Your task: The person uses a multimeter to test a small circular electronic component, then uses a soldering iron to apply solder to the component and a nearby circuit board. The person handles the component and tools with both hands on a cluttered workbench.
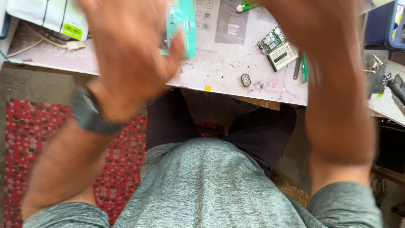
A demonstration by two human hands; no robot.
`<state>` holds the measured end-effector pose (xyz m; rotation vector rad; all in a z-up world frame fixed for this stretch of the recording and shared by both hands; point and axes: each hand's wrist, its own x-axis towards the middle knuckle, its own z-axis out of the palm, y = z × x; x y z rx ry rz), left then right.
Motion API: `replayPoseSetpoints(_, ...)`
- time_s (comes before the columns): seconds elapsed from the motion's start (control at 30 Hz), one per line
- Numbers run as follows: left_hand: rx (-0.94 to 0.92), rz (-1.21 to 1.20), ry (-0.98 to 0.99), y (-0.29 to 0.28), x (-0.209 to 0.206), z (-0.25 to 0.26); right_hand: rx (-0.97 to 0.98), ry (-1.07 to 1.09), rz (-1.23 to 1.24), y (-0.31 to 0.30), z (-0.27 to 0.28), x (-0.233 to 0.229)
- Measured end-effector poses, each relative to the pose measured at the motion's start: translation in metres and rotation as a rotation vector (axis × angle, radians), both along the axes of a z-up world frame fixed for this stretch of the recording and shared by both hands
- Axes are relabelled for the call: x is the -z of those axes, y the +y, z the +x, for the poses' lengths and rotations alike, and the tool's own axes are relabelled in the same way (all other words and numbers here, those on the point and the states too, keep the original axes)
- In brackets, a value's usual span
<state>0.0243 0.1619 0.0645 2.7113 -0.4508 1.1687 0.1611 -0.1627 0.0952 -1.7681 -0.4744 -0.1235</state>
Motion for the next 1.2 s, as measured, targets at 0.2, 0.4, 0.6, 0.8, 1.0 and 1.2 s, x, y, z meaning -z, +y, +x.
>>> replayPoseSetpoints(0.2, 0.290, -0.337, 0.149, -0.071, 0.027, -0.017, -0.232, 0.282, -0.113, -0.076, -0.165, 0.036)
replayPoseSetpoints(0.4, 0.260, -0.401, 0.063, -0.114, 0.071, 0.004, -0.362, 0.359, -0.069, -0.133, -0.228, 0.057)
replayPoseSetpoints(0.6, 0.120, -0.334, 0.059, -0.129, 0.084, 0.019, -0.465, 0.289, -0.011, -0.148, -0.211, 0.054)
replayPoseSetpoints(0.8, 0.114, -0.383, 0.105, -0.131, 0.093, 0.020, -0.495, 0.282, -0.012, -0.166, -0.220, 0.063)
replayPoseSetpoints(1.0, 0.067, -0.361, 0.166, -0.134, 0.093, 0.019, -0.517, 0.268, -0.041, -0.180, -0.211, 0.060)
replayPoseSetpoints(1.2, 0.079, -0.325, 0.206, -0.136, 0.094, 0.022, -0.337, 0.283, -0.106, -0.185, -0.211, 0.081)
